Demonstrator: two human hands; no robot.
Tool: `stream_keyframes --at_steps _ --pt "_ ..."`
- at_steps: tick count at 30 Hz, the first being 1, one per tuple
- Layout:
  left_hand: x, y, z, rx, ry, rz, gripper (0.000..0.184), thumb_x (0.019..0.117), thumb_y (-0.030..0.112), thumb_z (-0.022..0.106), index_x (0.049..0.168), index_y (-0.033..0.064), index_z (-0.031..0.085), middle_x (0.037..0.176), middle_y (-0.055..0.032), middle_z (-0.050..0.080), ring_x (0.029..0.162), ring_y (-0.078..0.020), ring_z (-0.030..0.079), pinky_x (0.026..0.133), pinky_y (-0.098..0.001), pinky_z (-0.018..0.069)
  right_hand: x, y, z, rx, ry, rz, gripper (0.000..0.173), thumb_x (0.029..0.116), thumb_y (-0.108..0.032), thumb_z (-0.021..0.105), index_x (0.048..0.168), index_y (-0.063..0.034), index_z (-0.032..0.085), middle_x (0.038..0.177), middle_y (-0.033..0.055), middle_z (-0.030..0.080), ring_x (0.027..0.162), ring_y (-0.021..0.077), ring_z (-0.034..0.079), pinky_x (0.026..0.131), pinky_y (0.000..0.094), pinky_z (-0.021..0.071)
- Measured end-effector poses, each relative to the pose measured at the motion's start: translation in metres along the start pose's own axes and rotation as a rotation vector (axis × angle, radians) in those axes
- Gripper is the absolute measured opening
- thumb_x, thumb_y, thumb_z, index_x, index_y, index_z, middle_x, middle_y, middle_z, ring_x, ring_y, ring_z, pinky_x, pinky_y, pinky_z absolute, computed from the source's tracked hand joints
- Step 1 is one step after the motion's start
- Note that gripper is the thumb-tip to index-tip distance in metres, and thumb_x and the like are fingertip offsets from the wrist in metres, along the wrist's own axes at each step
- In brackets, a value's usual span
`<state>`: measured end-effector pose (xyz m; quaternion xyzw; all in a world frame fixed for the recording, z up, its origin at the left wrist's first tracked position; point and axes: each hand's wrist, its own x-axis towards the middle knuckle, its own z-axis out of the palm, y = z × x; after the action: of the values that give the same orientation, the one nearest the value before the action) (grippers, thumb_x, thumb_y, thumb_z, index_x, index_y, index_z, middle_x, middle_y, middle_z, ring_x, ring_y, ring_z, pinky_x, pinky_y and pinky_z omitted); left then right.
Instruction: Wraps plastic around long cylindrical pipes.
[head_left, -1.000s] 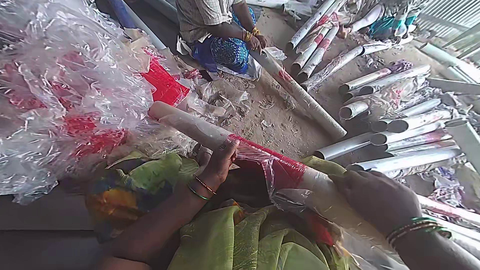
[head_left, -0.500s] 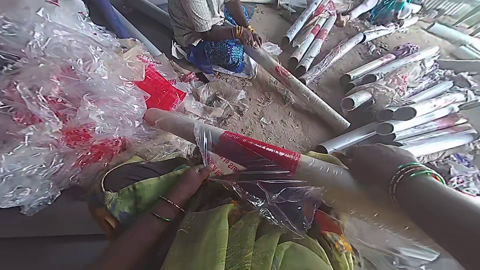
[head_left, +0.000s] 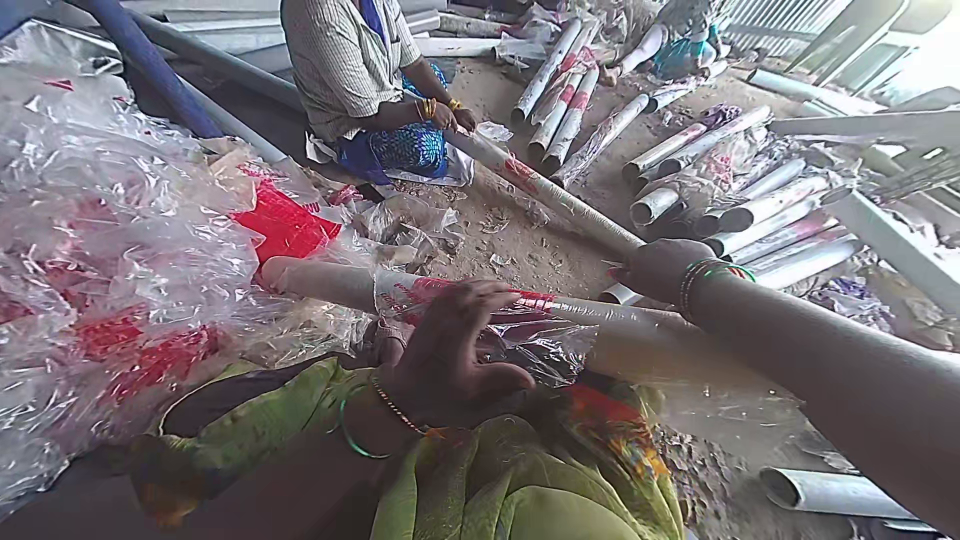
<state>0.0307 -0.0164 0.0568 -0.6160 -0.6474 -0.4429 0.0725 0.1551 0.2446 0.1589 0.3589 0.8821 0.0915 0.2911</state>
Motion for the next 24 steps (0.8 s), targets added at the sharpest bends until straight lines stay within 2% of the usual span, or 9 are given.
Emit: stream_keyframes --at_steps 3,4,6,7,9,12,17,20,24 --pt "0.035 0.03 0.026 -0.002 -0.215 0.012 0.096 0.0734 0.076 0.067 0.139 0.0055 0.06 0.138 -0.0141 0.062 0.132 -0.0311 0.056 0.11 -0.0506 0.0432 0.003 0.002 -0.001 0.005 -0.012 0.014 0.058 0.1082 -0.046 0.043 0.099 0.0043 0.069 0.106 0.0278 0.069 0.108 0.0454 0.066 0.082 0.0643 0.0485" --pt "0.044 0.038 0.032 0.025 -0.337 -0.02 0.099 0.0735 0.073 0.07 0.144 0.0055 0.056 0.142 -0.0148 0.059 0.136 -0.0315 0.052 0.113 -0.0506 0.0396 0.004 0.003 -0.002 0.017 -0.011 0.02 0.057 0.1081 -0.046 0.044 0.1 0.0046 0.069 0.107 0.0283 0.069 0.109 0.0458 0.065 0.083 0.0646 0.0482" --pt "0.058 0.051 0.042 0.06 -0.554 -0.101 0.086 0.0857 0.061 0.07 0.149 0.0064 0.05 0.149 -0.0158 0.053 0.141 -0.0312 0.046 0.117 -0.05 0.0331 0.008 0.005 -0.003 0.033 -0.004 0.028 0.057 0.1077 -0.046 0.045 0.099 0.0051 0.069 0.107 0.0285 0.068 0.109 0.0457 0.065 0.083 0.0643 0.0479" --pt "0.059 0.052 0.051 0.072 -0.52 -0.089 0.066 0.0919 0.049 0.069 0.142 0.0068 0.059 0.144 -0.0154 0.059 0.136 -0.0314 0.053 0.114 -0.0504 0.0381 0.01 0.005 -0.004 0.04 -0.003 0.036 0.058 0.1075 -0.046 0.046 0.098 0.0055 0.069 0.106 0.0288 0.068 0.109 0.0459 0.065 0.083 0.0644 0.0479" --pt "0.052 0.047 0.071 0.083 -0.307 -0.007 0.027 0.0978 0.022 0.063 0.117 0.0077 0.076 0.121 -0.0125 0.073 0.117 -0.0301 0.068 0.099 -0.0482 0.0528 0.015 0.006 -0.007 0.039 0.006 0.049 0.056 0.1071 -0.046 0.047 0.098 0.0055 0.068 0.107 0.0289 0.068 0.108 0.0462 0.065 0.082 0.0646 0.048" --pt "0.049 0.039 0.08 0.082 -0.126 0.026 0.017 0.0959 0.011 0.062 0.097 0.0073 0.079 0.106 -0.0083 0.078 0.105 -0.0274 0.074 0.09 -0.0441 0.0585 0.03 0.011 -0.007 0.011 0.018 0.045 0.056 0.1067 -0.045 0.048 0.098 0.0057 0.069 0.107 0.0292 0.068 0.108 0.0466 0.065 0.081 0.0653 0.0485" --pt "0.031 0.022 0.074 0.089 -0.044 0.129 0.024 0.0989 0.015 0.056 0.095 0.0087 0.079 0.104 -0.006 0.079 0.103 -0.0246 0.075 0.085 -0.0372 0.059 0.046 0.018 -0.01 0.0 -0.016 0.06 0.054 0.1068 -0.043 0.049 0.1 0.0079 0.068 0.11 0.0306 0.067 0.111 0.0472 0.064 0.084 0.0652 0.0471" --pt "0.006 0.014 0.065 0.014 -0.093 0.161 0.026 0.1032 0.018 0.053 0.099 0.0105 0.077 0.11 -0.0072 0.078 0.111 -0.026 0.072 0.09 -0.0367 0.0563 0.054 0.023 -0.007 -0.006 -0.016 0.081 0.054 0.1065 -0.042 0.05 0.095 0.0078 0.067 0.108 0.0307 0.067 0.108 0.0476 0.065 0.081 0.0655 0.0474" --pt "-0.028 0.015 0.053 -0.045 -0.154 0.171 0.029 0.1061 0.024 0.049 0.099 0.0159 0.077 0.111 -0.0023 0.078 0.119 -0.0231 0.068 0.102 -0.0371 0.0493 0.056 0.027 -0.008 -0.019 -0.015 0.084 0.054 0.1066 -0.042 0.05 0.096 0.0076 0.068 0.108 0.0314 0.067 0.108 0.0481 0.064 0.081 0.0667 0.0469"
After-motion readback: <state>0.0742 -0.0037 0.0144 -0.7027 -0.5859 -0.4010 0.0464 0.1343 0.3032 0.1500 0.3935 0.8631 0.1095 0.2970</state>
